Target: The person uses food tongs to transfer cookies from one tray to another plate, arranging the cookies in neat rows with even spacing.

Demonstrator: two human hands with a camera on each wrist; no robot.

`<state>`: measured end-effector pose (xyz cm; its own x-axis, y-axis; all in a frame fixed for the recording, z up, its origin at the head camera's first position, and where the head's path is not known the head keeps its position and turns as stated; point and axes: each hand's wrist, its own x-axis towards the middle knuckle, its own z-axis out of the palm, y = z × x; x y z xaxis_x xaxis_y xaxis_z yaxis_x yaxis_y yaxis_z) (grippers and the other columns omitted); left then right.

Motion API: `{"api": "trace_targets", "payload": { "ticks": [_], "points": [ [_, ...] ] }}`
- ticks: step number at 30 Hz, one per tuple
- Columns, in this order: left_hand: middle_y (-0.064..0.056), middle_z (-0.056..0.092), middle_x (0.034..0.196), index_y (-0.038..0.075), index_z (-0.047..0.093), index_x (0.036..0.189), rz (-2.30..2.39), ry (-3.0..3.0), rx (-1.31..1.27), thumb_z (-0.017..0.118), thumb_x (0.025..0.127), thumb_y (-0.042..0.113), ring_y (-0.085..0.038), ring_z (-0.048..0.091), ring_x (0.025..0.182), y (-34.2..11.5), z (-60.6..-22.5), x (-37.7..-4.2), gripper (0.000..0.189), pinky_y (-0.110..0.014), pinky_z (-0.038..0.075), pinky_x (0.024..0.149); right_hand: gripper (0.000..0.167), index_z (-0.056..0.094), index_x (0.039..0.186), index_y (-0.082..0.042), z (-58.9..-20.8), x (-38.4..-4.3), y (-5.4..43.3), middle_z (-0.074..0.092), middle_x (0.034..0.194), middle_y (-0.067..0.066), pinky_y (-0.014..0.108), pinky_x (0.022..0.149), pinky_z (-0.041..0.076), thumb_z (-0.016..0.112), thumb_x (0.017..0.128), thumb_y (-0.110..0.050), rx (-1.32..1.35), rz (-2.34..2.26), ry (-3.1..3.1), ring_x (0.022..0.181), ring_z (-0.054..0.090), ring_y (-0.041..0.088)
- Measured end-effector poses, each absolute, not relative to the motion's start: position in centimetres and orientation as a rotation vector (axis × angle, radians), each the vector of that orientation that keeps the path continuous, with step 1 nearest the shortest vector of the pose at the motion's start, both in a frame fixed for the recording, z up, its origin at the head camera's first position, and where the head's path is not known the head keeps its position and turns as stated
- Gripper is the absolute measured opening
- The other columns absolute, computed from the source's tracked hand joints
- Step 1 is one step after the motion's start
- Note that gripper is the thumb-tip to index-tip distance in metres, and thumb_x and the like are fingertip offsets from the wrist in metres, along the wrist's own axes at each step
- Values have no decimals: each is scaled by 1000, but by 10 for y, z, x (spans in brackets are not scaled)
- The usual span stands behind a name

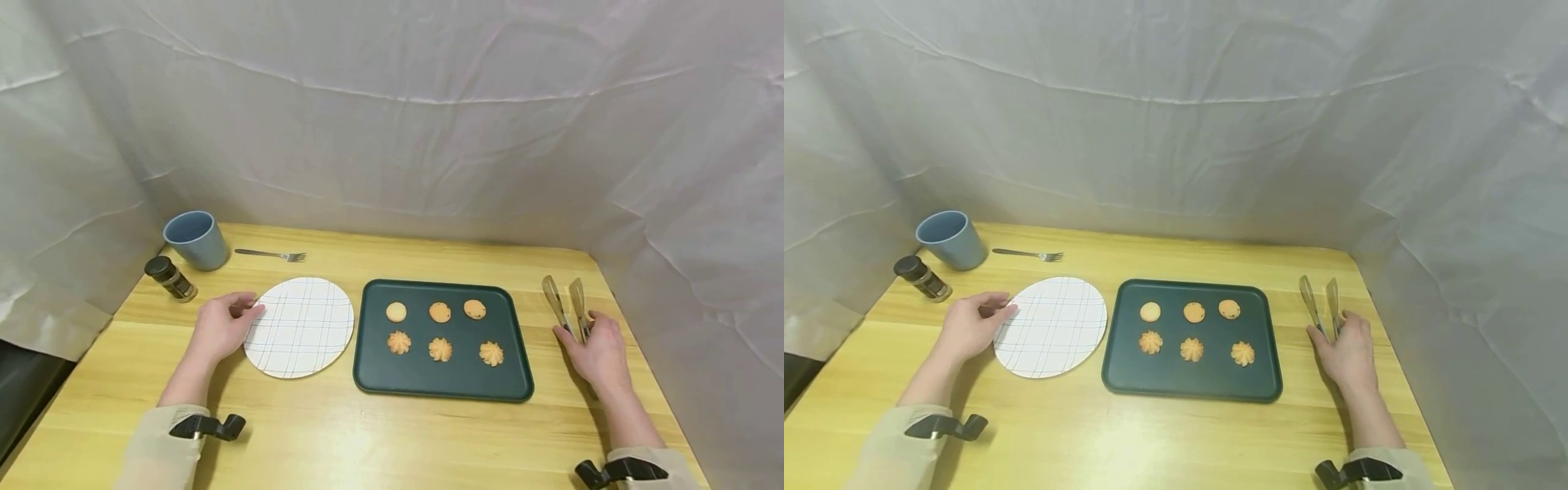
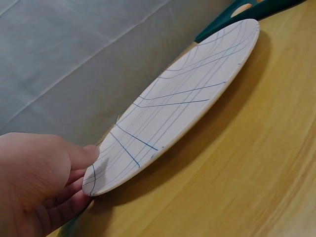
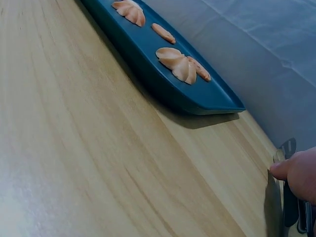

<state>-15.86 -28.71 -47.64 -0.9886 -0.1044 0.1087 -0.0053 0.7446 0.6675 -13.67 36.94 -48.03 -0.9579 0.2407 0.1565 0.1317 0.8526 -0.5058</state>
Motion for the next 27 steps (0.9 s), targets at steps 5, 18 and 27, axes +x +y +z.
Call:
{"api": "trace_targets", "payload": {
  "ticks": [5, 18, 27],
  "points": [
    [-16, 77, 109, -2, 74, 125, -1085, -2782, 91, 73, 102, 21, -32, 71, 98, -287, -477, -159, 33, -35, 52, 80, 62, 57, 123, 21, -480, -137, 373, 58, 111, 42, 69, 87, 44, 73, 101, -34, -264, 712, -2832, 104, 55, 59],
    [-14, 77, 107, 1, 76, 125, -1094, -2805, 110, 71, 103, 24, -27, 68, 95, -290, -482, -161, 32, -31, 49, 77, 68, 46, 149, 8, -461, -133, 364, 52, 136, 38, 71, 96, 39, 65, 106, -41, -206, 807, -2788, 121, 51, 57],
    [-15, 76, 108, 1, 76, 126, -1126, -2812, 161, 70, 104, 26, -26, 64, 94, -292, -483, -158, 34, -28, 48, 75, 71, 47, 153, -2, -451, -134, 352, 65, 114, 27, 48, 71, 47, 65, 104, -50, -89, 838, -2822, 89, 63, 39]
  ]
}}
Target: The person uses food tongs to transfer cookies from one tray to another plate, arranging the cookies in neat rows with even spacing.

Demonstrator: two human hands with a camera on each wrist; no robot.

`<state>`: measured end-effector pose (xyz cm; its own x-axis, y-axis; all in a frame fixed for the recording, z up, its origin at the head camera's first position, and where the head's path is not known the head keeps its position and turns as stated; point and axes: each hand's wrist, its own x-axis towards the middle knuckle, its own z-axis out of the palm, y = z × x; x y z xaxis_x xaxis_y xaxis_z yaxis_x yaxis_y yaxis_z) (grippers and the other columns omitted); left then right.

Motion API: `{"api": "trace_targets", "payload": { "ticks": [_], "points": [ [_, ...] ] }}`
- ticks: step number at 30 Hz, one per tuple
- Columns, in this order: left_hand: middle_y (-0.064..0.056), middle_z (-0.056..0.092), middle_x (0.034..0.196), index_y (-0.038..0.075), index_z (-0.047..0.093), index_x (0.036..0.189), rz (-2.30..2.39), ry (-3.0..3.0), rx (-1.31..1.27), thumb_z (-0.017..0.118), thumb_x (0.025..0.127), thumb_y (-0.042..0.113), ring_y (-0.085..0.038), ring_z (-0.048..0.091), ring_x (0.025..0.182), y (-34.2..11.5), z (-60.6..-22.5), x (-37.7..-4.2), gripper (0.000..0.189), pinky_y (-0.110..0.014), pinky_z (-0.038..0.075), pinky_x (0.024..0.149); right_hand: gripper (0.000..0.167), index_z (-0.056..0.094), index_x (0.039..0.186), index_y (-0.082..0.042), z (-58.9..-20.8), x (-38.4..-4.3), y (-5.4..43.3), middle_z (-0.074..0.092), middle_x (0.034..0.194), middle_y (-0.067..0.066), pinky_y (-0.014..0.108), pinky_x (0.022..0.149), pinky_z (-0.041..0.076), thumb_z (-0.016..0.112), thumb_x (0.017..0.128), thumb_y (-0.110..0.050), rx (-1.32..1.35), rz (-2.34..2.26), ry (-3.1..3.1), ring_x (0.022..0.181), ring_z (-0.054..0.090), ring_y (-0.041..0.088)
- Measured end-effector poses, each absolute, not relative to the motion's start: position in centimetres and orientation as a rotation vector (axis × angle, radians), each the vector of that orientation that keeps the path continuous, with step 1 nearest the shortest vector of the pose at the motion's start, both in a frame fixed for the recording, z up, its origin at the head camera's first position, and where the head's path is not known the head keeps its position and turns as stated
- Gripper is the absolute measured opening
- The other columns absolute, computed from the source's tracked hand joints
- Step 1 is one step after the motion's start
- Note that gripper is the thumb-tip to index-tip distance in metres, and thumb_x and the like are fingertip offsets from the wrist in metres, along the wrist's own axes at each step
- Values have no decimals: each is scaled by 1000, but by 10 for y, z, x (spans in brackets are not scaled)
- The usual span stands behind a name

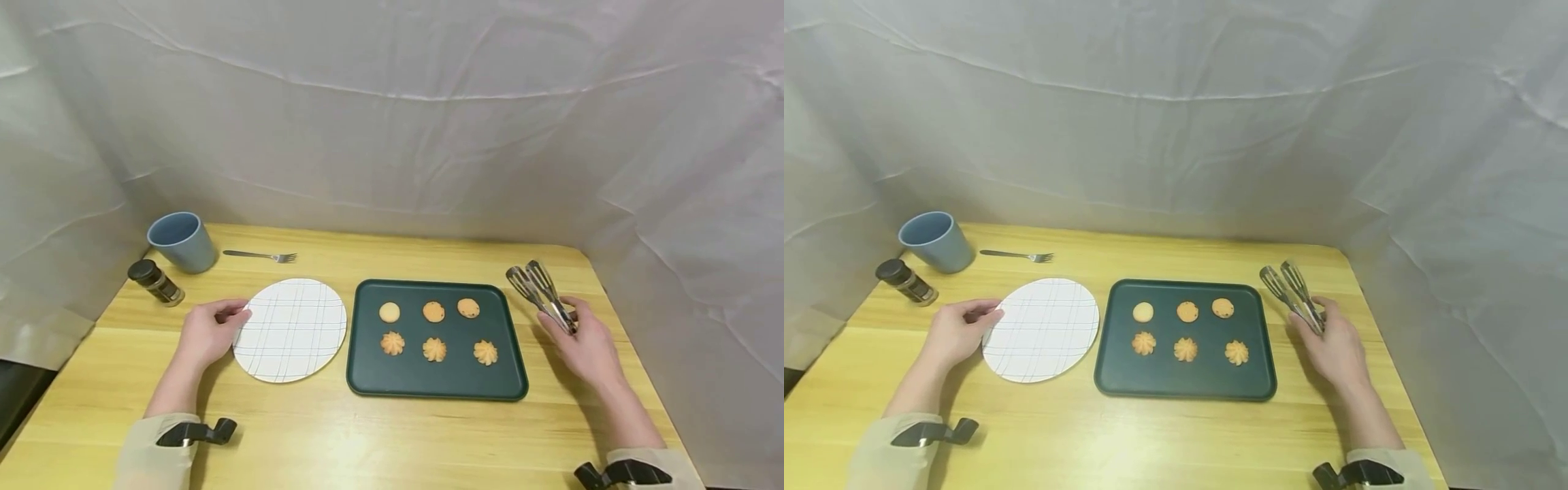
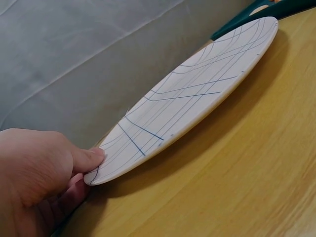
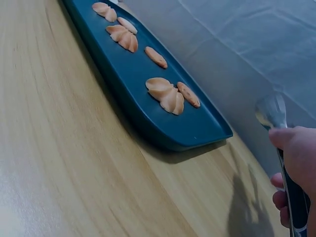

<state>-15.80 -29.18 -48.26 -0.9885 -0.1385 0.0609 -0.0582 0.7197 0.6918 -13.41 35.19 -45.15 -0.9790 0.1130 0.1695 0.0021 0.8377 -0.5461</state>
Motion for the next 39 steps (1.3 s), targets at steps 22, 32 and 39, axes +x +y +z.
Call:
{"api": "trace_targets", "payload": {
  "ticks": [22, 32, 39],
  "points": [
    [-17, 75, 113, 2, 74, 129, -1193, -2798, 241, 68, 105, 31, -26, 63, 96, -290, -485, -157, 39, -26, 47, 75, 71, 50, 154, -6, -442, -145, 336, 61, 140, 29, 74, 91, 45, 55, 106, -59, 216, 610, -3045, 123, 58, 55],
    [-16, 75, 114, 2, 74, 130, -1224, -2785, 232, 68, 105, 32, -26, 63, 98, -292, -487, -159, 39, -26, 47, 76, 74, 55, 149, -7, -445, -148, 331, 67, 133, 25, 70, 89, 48, 55, 104, -65, 281, 544, -3129, 119, 63, 50],
    [-17, 75, 114, 2, 74, 130, -1238, -2779, 232, 68, 105, 30, -27, 63, 99, -293, -488, -158, 38, -25, 47, 76, 71, 60, 145, -9, -445, -152, 326, 70, 125, 19, 64, 84, 51, 55, 103, -66, 322, 506, -3152, 111, 67, 41]
  ]
}}
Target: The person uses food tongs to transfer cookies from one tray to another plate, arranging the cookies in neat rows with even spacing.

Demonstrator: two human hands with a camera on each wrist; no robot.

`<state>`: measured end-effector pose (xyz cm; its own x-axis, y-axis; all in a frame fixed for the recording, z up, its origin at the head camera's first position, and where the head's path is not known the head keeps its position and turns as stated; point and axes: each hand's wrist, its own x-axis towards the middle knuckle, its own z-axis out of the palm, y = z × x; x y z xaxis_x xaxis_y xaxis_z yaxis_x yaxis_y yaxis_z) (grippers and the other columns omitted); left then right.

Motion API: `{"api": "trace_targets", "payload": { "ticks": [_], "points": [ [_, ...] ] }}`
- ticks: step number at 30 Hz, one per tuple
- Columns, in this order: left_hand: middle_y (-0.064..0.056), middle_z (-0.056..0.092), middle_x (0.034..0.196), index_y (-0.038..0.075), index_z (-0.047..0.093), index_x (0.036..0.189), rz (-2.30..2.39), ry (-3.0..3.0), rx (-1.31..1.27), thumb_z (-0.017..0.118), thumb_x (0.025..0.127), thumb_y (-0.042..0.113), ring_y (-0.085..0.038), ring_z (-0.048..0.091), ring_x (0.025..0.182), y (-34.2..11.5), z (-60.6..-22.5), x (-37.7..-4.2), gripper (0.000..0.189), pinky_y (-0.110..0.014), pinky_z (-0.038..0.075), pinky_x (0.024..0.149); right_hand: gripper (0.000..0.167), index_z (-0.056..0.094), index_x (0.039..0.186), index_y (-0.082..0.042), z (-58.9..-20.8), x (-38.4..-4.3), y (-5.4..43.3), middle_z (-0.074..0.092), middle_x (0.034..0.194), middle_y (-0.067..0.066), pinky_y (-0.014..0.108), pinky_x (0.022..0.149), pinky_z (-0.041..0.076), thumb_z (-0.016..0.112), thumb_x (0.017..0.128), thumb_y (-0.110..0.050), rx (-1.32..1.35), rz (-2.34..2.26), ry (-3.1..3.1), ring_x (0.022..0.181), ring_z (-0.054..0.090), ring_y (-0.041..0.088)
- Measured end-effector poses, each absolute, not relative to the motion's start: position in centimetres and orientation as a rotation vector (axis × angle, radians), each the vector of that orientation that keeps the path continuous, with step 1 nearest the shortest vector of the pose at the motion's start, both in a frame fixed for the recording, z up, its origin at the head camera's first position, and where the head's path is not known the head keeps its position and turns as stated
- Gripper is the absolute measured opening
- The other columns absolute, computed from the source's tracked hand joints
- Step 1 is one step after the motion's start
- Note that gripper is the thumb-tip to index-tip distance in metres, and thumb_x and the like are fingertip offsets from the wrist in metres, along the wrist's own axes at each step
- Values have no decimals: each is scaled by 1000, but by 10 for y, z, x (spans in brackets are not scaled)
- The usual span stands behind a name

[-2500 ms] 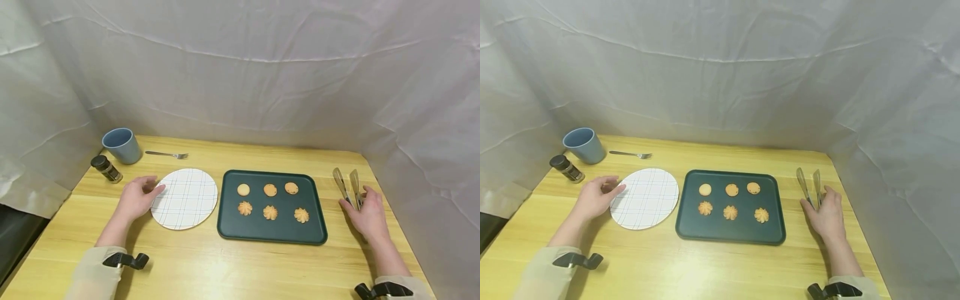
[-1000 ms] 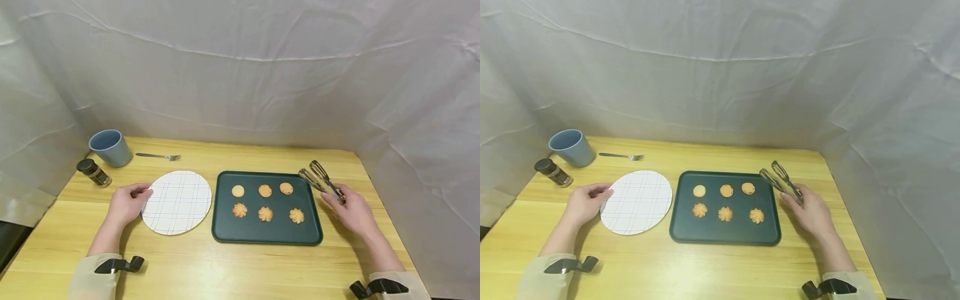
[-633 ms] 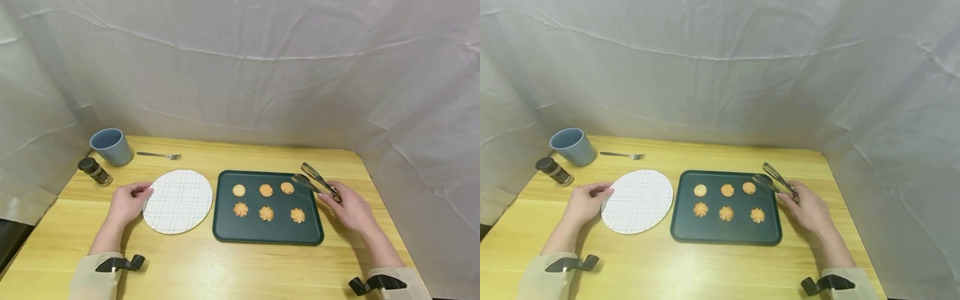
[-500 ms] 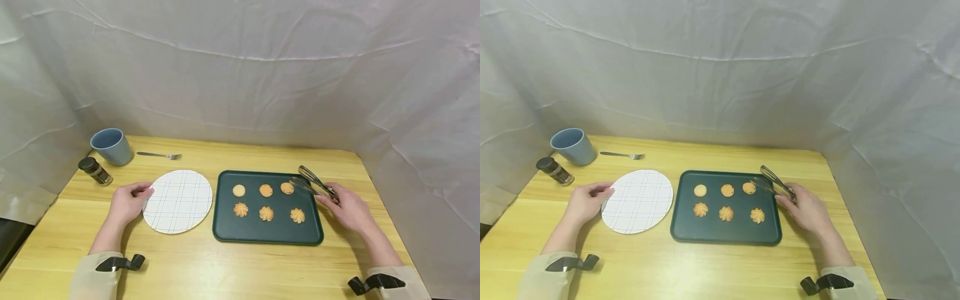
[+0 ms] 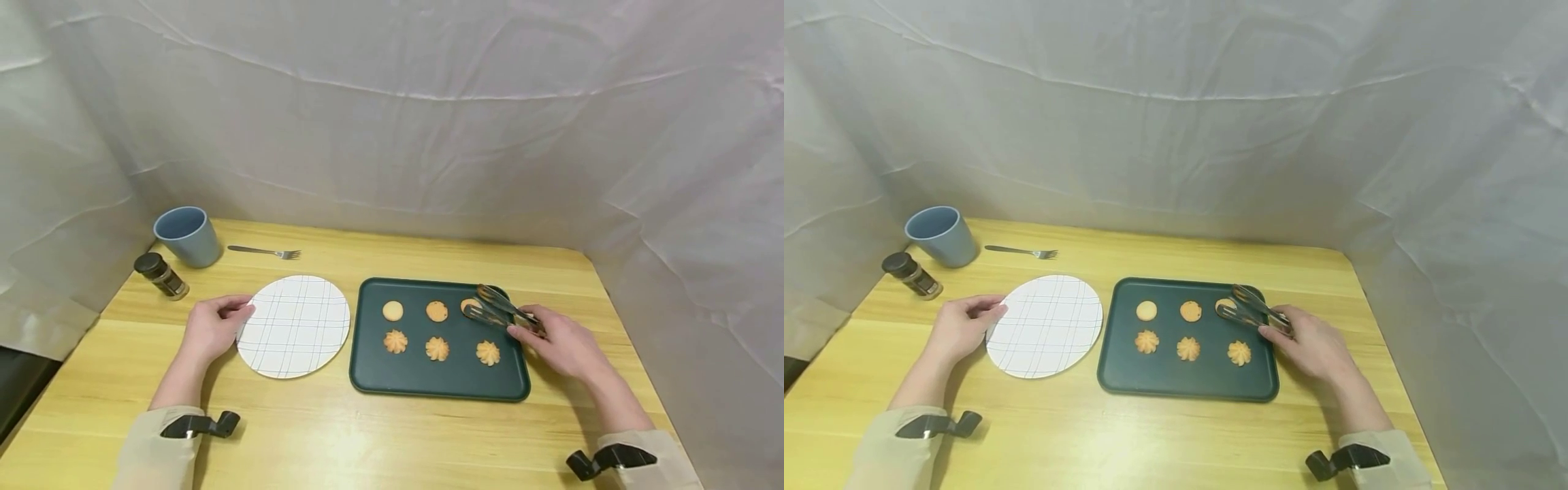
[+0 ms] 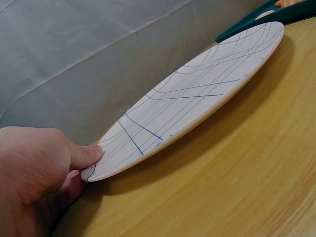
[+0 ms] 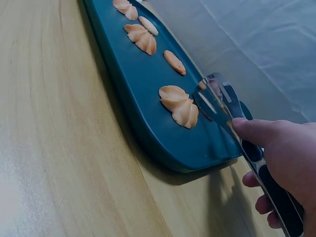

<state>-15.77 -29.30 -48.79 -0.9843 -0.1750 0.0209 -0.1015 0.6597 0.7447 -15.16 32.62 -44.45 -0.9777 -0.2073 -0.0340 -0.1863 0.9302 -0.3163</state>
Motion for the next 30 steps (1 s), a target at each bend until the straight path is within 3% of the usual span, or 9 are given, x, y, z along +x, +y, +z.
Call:
{"api": "trace_targets", "payload": {
  "ticks": [5, 14, 24, 30],
  "points": [
    [-17, 74, 116, 2, 73, 131, -1247, -2786, 248, 68, 105, 32, -27, 63, 100, -293, -488, -158, 40, -25, 47, 76, 68, 62, 142, -10, -446, -152, 326, 71, 115, 11, 59, 79, 52, 58, 103, -65, -349, -459, 3019, 100, 67, 32],
    [-17, 74, 114, 1, 74, 129, -1248, -2777, 238, 69, 105, 31, -26, 63, 98, -292, -487, -157, 38, -22, 47, 75, 60, 62, 139, -9, -449, -153, 325, 71, 126, 18, 65, 87, 51, 58, 105, -58, -428, -438, 3027, 111, 68, 42],
    [-17, 75, 114, 1, 74, 129, -1284, -2772, 214, 69, 105, 32, -24, 64, 97, -294, -490, -159, 39, -21, 48, 73, 44, 65, 131, -16, -447, -151, 324, 72, 116, 7, 61, 81, 52, 59, 107, -52, -464, -459, 3037, 99, 69, 30],
    [-17, 75, 115, 1, 73, 129, -1292, -2775, 227, 68, 105, 33, -24, 64, 98, -296, -490, -157, 40, -21, 48, 74, 43, 66, 130, -16, -445, -151, 322, 72, 116, 6, 61, 82, 52, 58, 107, -52, -473, -451, 3042, 99, 69, 29]
  ]
}}
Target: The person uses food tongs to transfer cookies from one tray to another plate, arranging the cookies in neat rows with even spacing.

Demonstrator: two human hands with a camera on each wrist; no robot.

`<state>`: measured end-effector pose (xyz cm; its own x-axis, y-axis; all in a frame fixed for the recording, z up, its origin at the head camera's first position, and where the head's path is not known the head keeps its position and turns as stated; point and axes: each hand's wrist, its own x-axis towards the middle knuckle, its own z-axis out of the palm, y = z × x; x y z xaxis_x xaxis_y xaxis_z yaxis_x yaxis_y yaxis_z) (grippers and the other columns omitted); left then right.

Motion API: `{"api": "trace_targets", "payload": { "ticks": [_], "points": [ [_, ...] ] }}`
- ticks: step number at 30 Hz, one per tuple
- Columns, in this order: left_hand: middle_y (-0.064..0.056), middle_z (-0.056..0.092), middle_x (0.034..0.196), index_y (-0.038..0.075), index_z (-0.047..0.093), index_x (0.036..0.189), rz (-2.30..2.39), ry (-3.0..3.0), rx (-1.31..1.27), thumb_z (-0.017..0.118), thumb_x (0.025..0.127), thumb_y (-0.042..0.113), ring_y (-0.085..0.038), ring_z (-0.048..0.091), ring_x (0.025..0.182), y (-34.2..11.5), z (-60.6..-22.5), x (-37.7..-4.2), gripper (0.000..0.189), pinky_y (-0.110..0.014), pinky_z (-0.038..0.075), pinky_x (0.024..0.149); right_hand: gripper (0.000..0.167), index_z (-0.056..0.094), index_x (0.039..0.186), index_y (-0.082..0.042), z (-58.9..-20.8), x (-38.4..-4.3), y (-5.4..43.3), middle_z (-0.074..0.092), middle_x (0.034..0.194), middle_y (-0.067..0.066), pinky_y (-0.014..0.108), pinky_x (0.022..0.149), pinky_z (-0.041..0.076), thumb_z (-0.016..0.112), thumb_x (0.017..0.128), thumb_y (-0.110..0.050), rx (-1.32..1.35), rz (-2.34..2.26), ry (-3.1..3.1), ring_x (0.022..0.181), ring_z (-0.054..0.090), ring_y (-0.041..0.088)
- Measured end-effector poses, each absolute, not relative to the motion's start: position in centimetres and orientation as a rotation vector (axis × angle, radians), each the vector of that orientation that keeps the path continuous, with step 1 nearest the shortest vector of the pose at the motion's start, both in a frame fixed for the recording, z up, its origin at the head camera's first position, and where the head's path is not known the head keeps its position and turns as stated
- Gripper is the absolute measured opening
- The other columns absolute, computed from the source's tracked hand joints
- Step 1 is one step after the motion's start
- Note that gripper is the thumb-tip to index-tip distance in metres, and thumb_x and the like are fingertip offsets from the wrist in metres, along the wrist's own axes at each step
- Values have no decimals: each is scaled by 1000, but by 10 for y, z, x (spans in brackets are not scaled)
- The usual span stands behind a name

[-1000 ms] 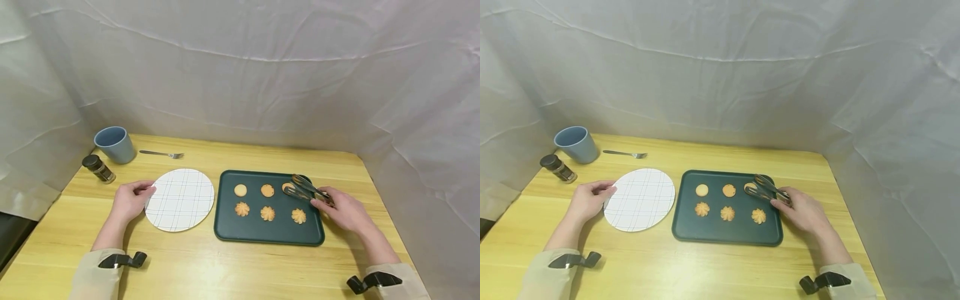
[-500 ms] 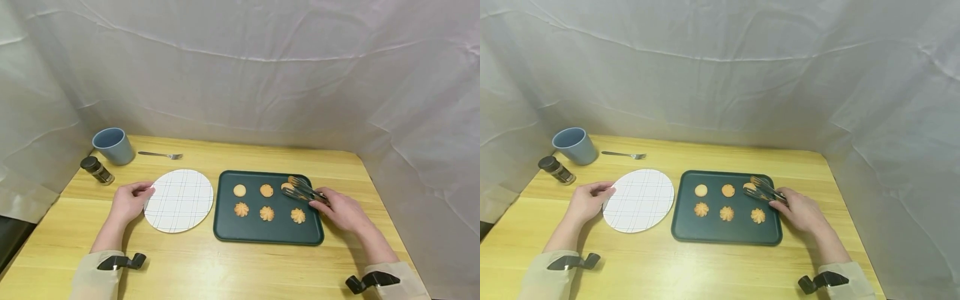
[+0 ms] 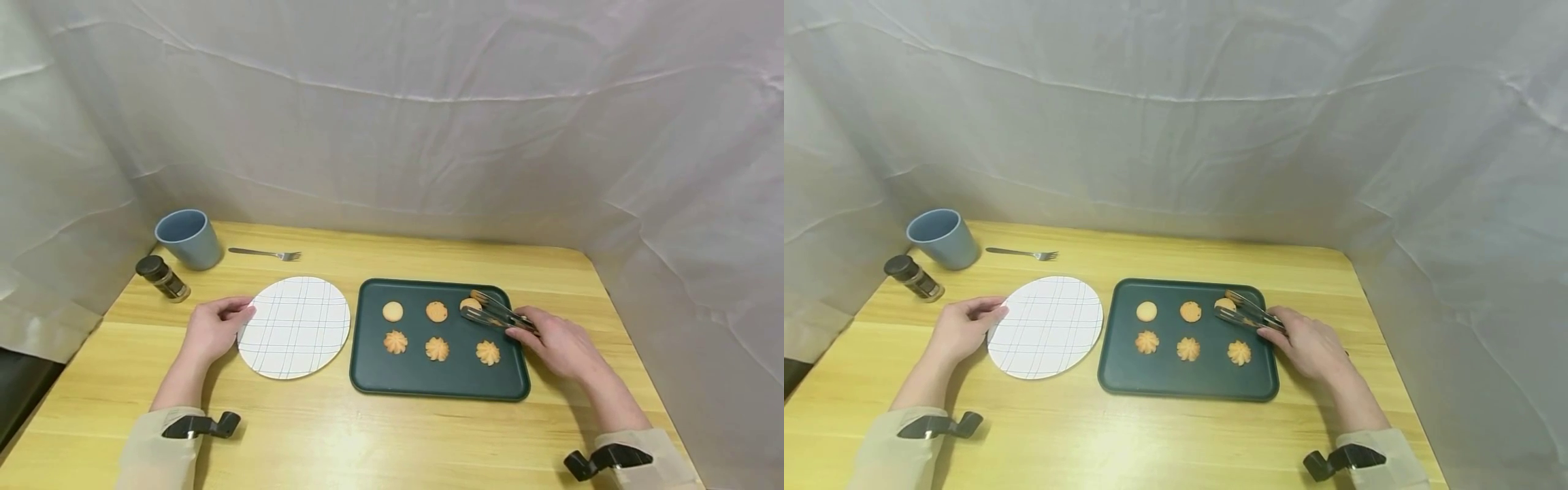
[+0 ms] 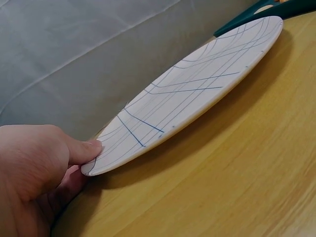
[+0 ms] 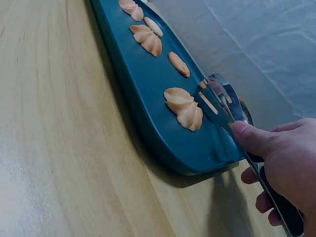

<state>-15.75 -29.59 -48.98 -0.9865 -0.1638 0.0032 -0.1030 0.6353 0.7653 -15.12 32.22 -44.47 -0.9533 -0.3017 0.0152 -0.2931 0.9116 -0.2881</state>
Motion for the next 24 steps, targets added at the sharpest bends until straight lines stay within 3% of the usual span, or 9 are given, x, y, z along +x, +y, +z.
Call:
{"api": "trace_targets", "payload": {
  "ticks": [24],
  "points": [
    [-17, 75, 116, 2, 73, 130, -1303, -2787, 244, 69, 105, 32, -26, 64, 100, -296, -487, -158, 39, -23, 48, 76, 60, 61, 144, -10, -424, -149, 311, 67, 136, 16, 64, 95, 50, 53, 108, -58, -520, -469, 3028, 119, 66, 41]
  ]
}}
